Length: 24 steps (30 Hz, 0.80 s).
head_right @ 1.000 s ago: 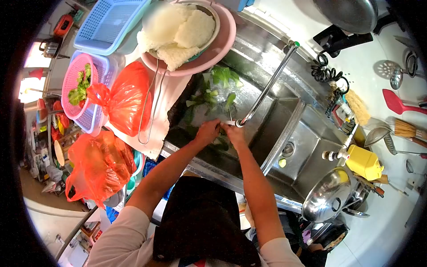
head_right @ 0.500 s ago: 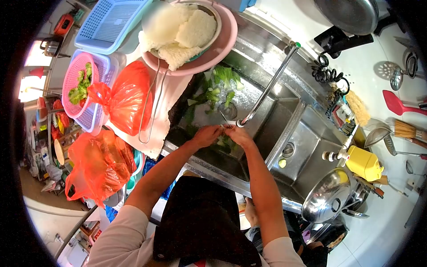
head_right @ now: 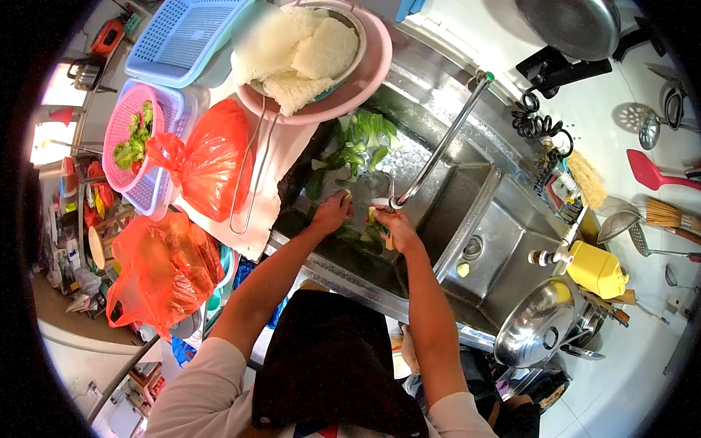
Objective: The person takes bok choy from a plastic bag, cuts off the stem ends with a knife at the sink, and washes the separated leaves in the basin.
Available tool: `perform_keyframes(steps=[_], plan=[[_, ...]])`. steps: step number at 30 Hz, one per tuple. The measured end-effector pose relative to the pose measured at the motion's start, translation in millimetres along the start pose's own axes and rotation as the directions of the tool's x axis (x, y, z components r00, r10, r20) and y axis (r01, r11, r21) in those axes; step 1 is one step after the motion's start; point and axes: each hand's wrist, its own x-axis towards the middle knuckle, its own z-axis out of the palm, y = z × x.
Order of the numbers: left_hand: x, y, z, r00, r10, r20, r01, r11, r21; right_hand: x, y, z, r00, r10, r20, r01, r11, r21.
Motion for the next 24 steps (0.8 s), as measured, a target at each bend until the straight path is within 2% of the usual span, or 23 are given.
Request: perform_keyframes(steps=[2,5,6,7,8,10,11,13,14,16,19,20,22,24], plan=[[-6.0,-29.6,23.0,0.925,0.326,-0.194,-0.236,0.896,0.377,-3.9,3.5,2.0,0.999,-0.01,-0.032,0.009,1.0,-0.025],[-8.3,-7.4,41.1,0.926,0.181,-0.331,-0.095,0.961,0.259,3.9,6.5,10.1,0.991,-0.083,-0.105,0.073,0.993,-0.098],[-7.0,-0.9,37.8,0.984,-0.064,-0.164,0.044,0.991,-0.126,7.8,12.1,11.7,0.984,-0.136,-0.115,0.122,0.985,-0.119],[-4.6,6.4,32.6,0.969,-0.231,0.088,0.245,0.856,-0.456,11.6,17.4,12.9,0.974,-0.189,-0.124,0.171,0.975,-0.141],[-4.9,13.5,28.1,0.882,-0.287,0.374,0.471,0.581,-0.664,14.8,22.5,13.5,0.974,-0.191,-0.119,0.177,0.978,-0.112],[-11.8,21.7,28.9,0.858,-0.258,0.445,0.514,0.393,-0.763,24.4,31.9,12.8,0.974,-0.198,-0.109,0.193,0.98,-0.057],[-15.8,25.4,28.9,0.846,-0.237,0.478,0.531,0.29,-0.796,28.8,37.2,12.9,0.955,-0.268,-0.127,0.255,0.96,-0.112],[-21.2,33.1,21.6,0.86,-0.197,0.47,0.508,0.245,-0.826,35.4,45.9,12.3,0.901,-0.406,-0.15,0.369,0.902,-0.225],[-24.0,37.1,18.5,0.867,-0.177,0.467,0.497,0.22,-0.839,37.0,49.5,8.9,0.899,-0.404,-0.169,0.349,0.894,-0.28],[-25.8,33.5,24.9,0.891,-0.171,0.422,0.451,0.202,-0.87,31.9,45.6,9.1,0.892,-0.403,-0.207,0.303,0.871,-0.387],[-25.2,20.1,30.0,0.893,-0.238,0.381,0.435,0.25,-0.865,8.9,27.5,22.7,0.816,-0.499,-0.293,0.091,0.611,-0.787],[-24.5,14.5,30.6,0.888,-0.273,0.37,0.441,0.277,-0.854,-0.9,19.8,29.5,0.802,-0.515,-0.302,0.084,0.597,-0.798],[-26.8,22.3,19.4,0.873,-0.309,0.377,0.454,0.234,-0.86,-15.6,14.0,38.3,0.774,-0.547,-0.319,0.067,0.571,-0.818],[-28.0,25.4,16.5,0.878,-0.297,0.376,0.441,0.196,-0.876,-14.9,28.4,39.8,0.768,-0.592,-0.245,0.197,0.583,-0.788]])
